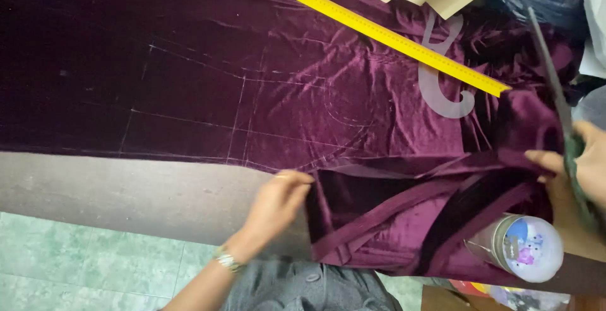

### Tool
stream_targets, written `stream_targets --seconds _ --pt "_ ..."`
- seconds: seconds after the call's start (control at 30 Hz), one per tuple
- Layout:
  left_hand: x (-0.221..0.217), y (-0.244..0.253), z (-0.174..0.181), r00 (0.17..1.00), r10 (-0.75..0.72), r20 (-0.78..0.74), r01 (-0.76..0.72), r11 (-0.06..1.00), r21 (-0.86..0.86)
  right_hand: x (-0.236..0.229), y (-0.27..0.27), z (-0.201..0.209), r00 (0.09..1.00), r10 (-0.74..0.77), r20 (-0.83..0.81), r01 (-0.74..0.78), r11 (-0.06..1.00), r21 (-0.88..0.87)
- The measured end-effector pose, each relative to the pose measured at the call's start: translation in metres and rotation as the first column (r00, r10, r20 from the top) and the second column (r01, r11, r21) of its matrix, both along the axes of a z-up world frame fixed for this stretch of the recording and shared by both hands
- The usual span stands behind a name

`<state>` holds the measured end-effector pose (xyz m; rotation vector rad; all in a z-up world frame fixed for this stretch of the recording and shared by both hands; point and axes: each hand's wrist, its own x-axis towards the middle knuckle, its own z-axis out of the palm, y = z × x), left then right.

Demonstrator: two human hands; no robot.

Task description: The person uses shears to cut a large piece of purple velvet fabric laid out on a table. They follow white chalk lines drawn on the material, cutting along straight edges and curved sections while holding the fabric steady with their left hand.

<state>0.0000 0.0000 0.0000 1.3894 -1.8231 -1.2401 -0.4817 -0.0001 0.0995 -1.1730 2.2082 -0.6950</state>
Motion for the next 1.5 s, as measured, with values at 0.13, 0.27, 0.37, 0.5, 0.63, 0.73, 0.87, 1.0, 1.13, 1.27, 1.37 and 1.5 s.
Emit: stream_targets --seconds 0.13,0.27,0.37,0.5,0.63,0.73,0.87,1.0,1.13,1.27,1.37,1.5 --pt "0.059 -0.004 -0.036 0.983 0.116 0.14 -0.136 0.979 0.151 -0.06 -0.021 -0.032 0.955 0.069 -0.287 -0.081 0.996 -0.03" --pt "0.059 -0.007 -0.042 0.982 0.013 0.19 -0.088 0.915 0.393 -0.001 -0.035 -0.005 0.812 0.074 -0.579 -0.031 0.996 0.084" --pt "0.029 0.001 -0.055 0.998 -0.069 -0.006 0.061 0.834 0.549 0.086 -0.034 0.019 0.942 0.029 -0.334 0.022 0.989 0.148" --pt "-0.018 0.008 -0.044 0.964 -0.214 -0.158 0.265 0.803 0.534 0.196 -0.029 0.043 0.996 -0.079 -0.037 0.087 0.924 0.372" --pt "-0.051 0.012 -0.046 0.932 -0.335 -0.141 0.362 0.827 0.431 0.206 0.0 -0.022 0.974 -0.099 0.202 0.013 0.922 0.387" --pt "-0.067 0.009 -0.038 0.884 -0.378 -0.273 0.455 0.829 0.324 0.216 0.015 -0.044 0.953 -0.047 0.299 -0.086 0.905 0.417" --pt "-0.082 -0.001 -0.015 0.824 -0.433 -0.365 0.536 0.804 0.257 0.222 0.028 -0.056 0.924 -0.102 0.368 -0.066 0.906 0.417" --pt "-0.098 -0.006 -0.01 0.778 -0.488 -0.396 0.574 0.808 0.132 0.209 0.034 -0.078 0.974 -0.043 0.22 -0.051 0.914 0.402" --pt "-0.095 -0.007 -0.001 0.753 -0.518 -0.405 0.602 0.792 0.107 0.173 0.029 -0.1 0.994 0.01 0.108 -0.047 0.936 0.349" --pt "-0.07 -0.004 -0.006 0.744 -0.618 -0.253 0.621 0.78 -0.078 0.152 0.009 -0.088 0.996 -0.076 0.049 0.048 0.9 0.433" --pt "-0.047 -0.009 -0.018 0.807 -0.577 -0.124 0.571 0.816 -0.083 0.125 -0.005 -0.096 0.993 -0.099 0.057 0.066 0.905 0.42" --pt "-0.015 -0.024 -0.033 0.93 -0.367 -0.019 0.359 0.919 -0.163 0.096 -0.025 -0.094 1.0 -0.007 -0.018 0.014 0.924 0.382"
